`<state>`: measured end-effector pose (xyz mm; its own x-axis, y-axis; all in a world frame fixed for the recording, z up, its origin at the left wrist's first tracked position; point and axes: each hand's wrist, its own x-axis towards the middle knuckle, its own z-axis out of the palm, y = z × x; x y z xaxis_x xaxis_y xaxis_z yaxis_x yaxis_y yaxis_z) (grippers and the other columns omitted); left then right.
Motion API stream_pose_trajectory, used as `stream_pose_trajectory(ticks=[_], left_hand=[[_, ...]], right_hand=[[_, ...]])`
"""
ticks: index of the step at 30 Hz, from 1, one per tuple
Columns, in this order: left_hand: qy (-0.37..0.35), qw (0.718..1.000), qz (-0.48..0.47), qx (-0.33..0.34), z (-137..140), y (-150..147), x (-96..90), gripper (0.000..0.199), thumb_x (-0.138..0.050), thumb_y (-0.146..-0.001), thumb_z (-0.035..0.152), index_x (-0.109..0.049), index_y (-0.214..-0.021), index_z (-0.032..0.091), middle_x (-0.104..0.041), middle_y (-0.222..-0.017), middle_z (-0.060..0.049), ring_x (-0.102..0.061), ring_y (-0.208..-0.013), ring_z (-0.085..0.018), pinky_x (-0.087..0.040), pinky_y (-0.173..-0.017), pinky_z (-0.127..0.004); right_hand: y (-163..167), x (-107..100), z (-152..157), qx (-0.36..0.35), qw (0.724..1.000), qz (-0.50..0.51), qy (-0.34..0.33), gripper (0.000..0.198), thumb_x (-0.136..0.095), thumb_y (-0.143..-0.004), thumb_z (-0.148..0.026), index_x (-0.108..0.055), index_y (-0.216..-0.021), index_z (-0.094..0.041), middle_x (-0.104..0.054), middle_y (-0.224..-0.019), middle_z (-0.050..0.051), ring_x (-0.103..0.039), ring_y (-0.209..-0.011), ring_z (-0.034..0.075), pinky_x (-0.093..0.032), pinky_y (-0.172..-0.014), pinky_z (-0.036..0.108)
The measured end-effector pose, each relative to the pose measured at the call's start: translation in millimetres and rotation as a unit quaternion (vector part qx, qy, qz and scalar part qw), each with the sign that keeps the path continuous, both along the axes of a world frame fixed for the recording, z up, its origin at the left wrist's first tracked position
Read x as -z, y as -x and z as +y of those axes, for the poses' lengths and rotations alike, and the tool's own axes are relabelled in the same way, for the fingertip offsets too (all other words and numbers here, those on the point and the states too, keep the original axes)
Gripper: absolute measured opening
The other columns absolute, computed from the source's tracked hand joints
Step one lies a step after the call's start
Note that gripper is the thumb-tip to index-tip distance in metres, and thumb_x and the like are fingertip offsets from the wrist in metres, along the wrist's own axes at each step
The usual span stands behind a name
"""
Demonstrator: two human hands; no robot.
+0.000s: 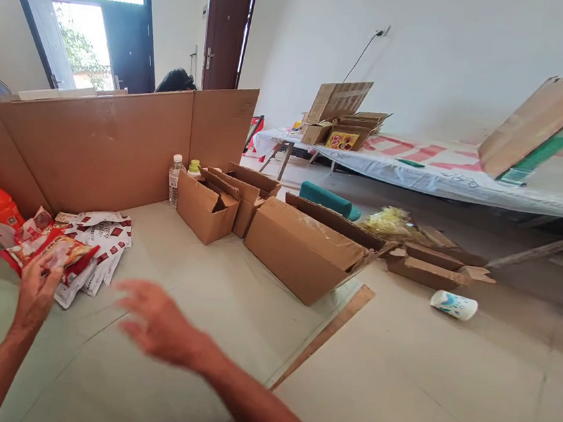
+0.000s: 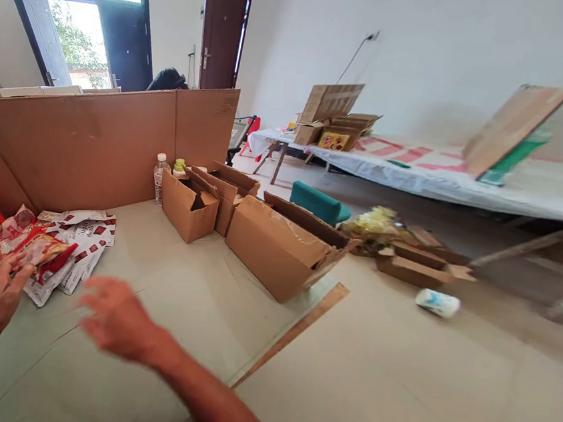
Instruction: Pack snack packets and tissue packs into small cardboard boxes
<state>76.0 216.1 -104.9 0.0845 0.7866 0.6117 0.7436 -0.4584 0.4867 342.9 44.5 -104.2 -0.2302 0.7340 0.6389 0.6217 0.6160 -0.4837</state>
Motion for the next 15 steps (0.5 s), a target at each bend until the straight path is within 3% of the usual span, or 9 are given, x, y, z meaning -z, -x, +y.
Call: stream_pose_trajectory(ticks=[3,7,9,11,13,15], left_hand=[[0.03,0.999,-0.001,0.024,-36.3,-5.7,20.5,0.062,-0.049,-0.087,0.062,-0.057,-0.132,0.02,-0.052,-0.147,-0.017,-0.044,-0.142,-0.039,-0.043,-0.115,-0.06],[0.097,0.995,0.001,-0.016,-113.4,26.4,68.0,0.061,-0.053,-0.089,0.059,-0.049,-0.142,0.029,-0.041,-0.156,-0.015,-0.048,-0.139,-0.041,-0.061,-0.089,-0.057],[0.099,0.994,0.014,-0.047,-147.7,45.6,89.8,0.058,-0.053,-0.089,0.058,-0.05,-0.14,0.032,-0.045,-0.153,-0.014,-0.05,-0.137,-0.04,-0.062,-0.085,-0.058],[0.087,0.994,0.03,-0.066,-171.3,62.0,102.9,0.053,-0.052,-0.089,0.056,-0.053,-0.137,0.034,-0.049,-0.149,-0.012,-0.051,-0.136,-0.04,-0.059,-0.091,-0.062],[0.098,0.992,0.044,-0.067,-182.4,74.5,106.3,0.048,-0.054,-0.088,0.055,-0.057,-0.132,0.036,-0.051,-0.147,-0.01,-0.054,-0.133,-0.04,-0.06,-0.09,-0.063],[0.124,0.989,0.053,-0.064,-183.4,82.1,102.2,0.046,-0.056,-0.086,0.055,-0.06,-0.129,0.038,-0.051,-0.148,-0.009,-0.056,-0.131,-0.04,-0.063,-0.082,-0.058]], right_hand=[[-89.6,-8.1,27.4,0.156,0.985,0.075,0.009,0.026,-0.057,-0.092,-0.025,-0.07,-0.115,-0.024,-0.064,-0.139,0.009,-0.059,-0.129,0.021,-0.045,-0.111,0.043],[-176.9,-7.1,72.9,0.329,0.937,0.113,-0.024,0.048,-0.058,-0.084,-0.03,-0.062,-0.13,-0.017,-0.06,-0.141,0.017,-0.053,-0.134,0.03,-0.041,-0.113,0.053],[-196.9,-7.7,98.0,0.386,0.914,0.118,-0.037,0.067,-0.063,-0.077,-0.031,-0.053,-0.14,-0.01,-0.055,-0.145,0.022,-0.05,-0.135,0.034,-0.037,-0.115,0.055],[-203.0,-11.1,121.1,0.418,0.899,0.128,-0.003,0.079,-0.066,-0.072,-0.029,-0.046,-0.145,-0.004,-0.054,-0.144,0.026,-0.05,-0.133,0.038,-0.037,-0.113,0.056],[-200.2,-16.9,137.2,0.417,0.896,0.142,0.059,0.075,-0.063,-0.071,-0.026,-0.049,-0.141,-0.003,-0.06,-0.136,0.026,-0.056,-0.126,0.038,-0.042,-0.108,0.054],[-193.1,-23.6,141.2,0.394,0.901,0.149,0.101,0.055,-0.058,-0.072,-0.024,-0.063,-0.125,-0.008,-0.071,-0.115,0.02,-0.064,-0.109,0.033,-0.049,-0.097,0.048]])
